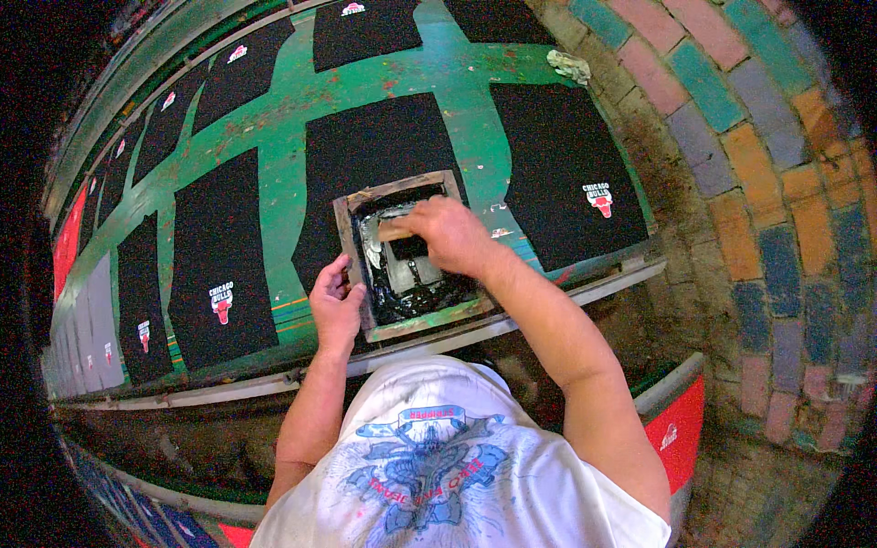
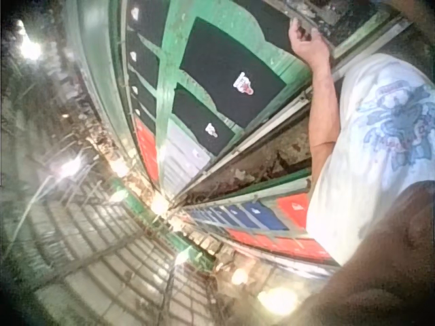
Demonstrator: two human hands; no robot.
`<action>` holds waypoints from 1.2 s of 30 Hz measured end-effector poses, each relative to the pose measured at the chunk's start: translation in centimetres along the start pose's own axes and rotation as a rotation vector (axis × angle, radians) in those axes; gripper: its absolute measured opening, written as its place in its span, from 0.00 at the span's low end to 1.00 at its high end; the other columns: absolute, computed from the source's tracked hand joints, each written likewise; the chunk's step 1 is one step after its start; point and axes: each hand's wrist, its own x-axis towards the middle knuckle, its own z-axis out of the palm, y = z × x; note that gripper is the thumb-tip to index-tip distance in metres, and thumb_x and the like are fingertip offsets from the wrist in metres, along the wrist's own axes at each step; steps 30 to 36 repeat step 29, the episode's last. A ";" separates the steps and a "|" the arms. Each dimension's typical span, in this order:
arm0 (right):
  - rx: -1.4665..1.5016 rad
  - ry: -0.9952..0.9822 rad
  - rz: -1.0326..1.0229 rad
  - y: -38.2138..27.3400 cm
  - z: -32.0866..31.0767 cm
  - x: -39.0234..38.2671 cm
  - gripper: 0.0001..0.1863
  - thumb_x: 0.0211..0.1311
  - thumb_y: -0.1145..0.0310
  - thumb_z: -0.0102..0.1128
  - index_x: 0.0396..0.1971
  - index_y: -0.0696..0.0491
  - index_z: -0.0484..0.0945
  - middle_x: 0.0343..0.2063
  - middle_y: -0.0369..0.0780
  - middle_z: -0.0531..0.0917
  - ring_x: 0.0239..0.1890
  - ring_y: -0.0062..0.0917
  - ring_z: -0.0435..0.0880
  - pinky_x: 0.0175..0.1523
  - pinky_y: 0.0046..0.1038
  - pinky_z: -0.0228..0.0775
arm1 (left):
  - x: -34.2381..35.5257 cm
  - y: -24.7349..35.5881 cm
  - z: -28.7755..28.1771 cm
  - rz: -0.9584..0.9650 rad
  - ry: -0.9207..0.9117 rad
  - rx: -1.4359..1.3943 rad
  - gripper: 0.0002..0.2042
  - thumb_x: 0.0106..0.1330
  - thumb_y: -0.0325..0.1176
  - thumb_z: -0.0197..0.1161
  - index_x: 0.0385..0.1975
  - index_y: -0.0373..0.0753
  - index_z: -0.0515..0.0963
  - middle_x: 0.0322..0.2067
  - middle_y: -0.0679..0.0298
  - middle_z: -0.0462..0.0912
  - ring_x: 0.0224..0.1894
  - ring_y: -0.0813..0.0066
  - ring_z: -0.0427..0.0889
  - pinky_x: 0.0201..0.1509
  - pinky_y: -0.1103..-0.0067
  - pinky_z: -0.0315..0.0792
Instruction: The person uses a squeegee to pull black ink across a screen-printing frame, imprinting a Chicago Bulls logo onto a series of t-shirts laid out on a green workbench. The shirts are handled one at a time in sequence as the conveyor moves them into position.
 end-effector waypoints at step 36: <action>0.350 1.110 -0.591 2.6 -27.9 -9.1 0.60 0.70 0.25 0.66 0.82 0.61 0.64 0.75 0.58 0.75 0.74 0.50 0.79 0.72 0.52 0.75 | -0.6 3.1 1.6 -0.090 0.150 0.253 0.32 0.67 0.07 0.65 0.73 0.33 0.76 0.70 0.53 0.82 0.73 0.64 0.81 0.80 0.69 0.72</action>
